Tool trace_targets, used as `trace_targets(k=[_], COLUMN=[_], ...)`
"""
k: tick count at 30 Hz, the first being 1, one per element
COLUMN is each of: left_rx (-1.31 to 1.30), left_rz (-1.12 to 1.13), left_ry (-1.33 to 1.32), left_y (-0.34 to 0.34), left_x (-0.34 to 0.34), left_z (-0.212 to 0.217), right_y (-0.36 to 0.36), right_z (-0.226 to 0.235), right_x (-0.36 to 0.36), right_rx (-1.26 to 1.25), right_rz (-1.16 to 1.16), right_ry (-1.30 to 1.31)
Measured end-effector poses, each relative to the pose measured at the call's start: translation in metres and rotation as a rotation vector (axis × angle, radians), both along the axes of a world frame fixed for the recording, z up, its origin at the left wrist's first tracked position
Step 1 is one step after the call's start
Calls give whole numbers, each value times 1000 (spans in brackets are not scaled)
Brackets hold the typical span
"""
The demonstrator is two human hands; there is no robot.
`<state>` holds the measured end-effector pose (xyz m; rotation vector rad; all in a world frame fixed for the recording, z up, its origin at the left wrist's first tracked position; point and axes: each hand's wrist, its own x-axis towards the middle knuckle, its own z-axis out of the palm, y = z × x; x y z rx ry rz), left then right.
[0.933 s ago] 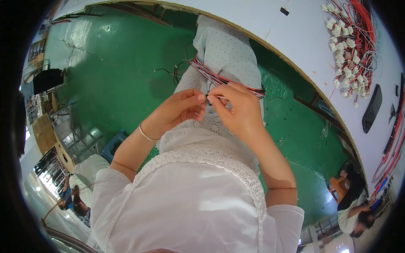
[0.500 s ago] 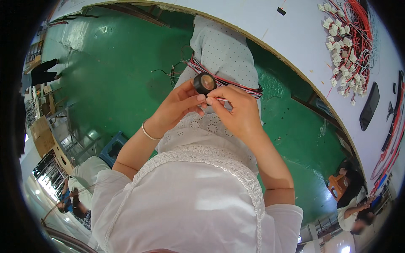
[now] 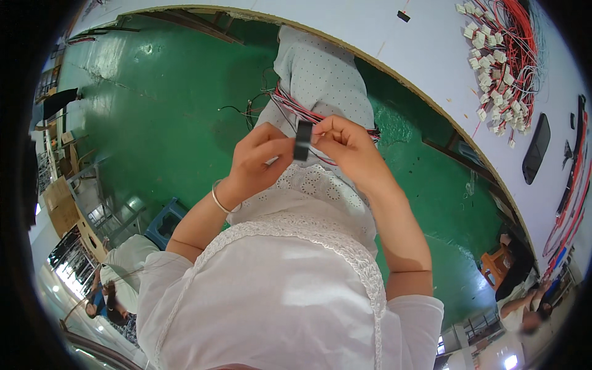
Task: Assembling multiple wires into a harness and wrapping segments with electrical tape.
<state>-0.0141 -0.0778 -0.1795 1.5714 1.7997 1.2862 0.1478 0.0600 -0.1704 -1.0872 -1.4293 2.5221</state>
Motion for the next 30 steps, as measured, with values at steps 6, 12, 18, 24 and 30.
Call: trace_targets(k=[6, 12, 18, 24, 30], left_rx=[70, -43, -181, -720, -805], left_rz=[-128, 119, -145, -459, -316], left_ry=[353, -34, 118, -814, -1023], left_y=[-2, -2, 7, 11, 20], left_x=[-9, -1, -16, -42, -35], left_z=[8, 6, 21, 30, 49], right_y=[6, 5, 11, 4, 7], right_z=[19, 16, 21, 21, 33], right_x=[1, 7, 14, 20, 9], right_rx=[14, 153, 465, 866, 719], right_rz=[-21, 149, 264, 326, 135], right_ry=[100, 10, 113, 196, -32])
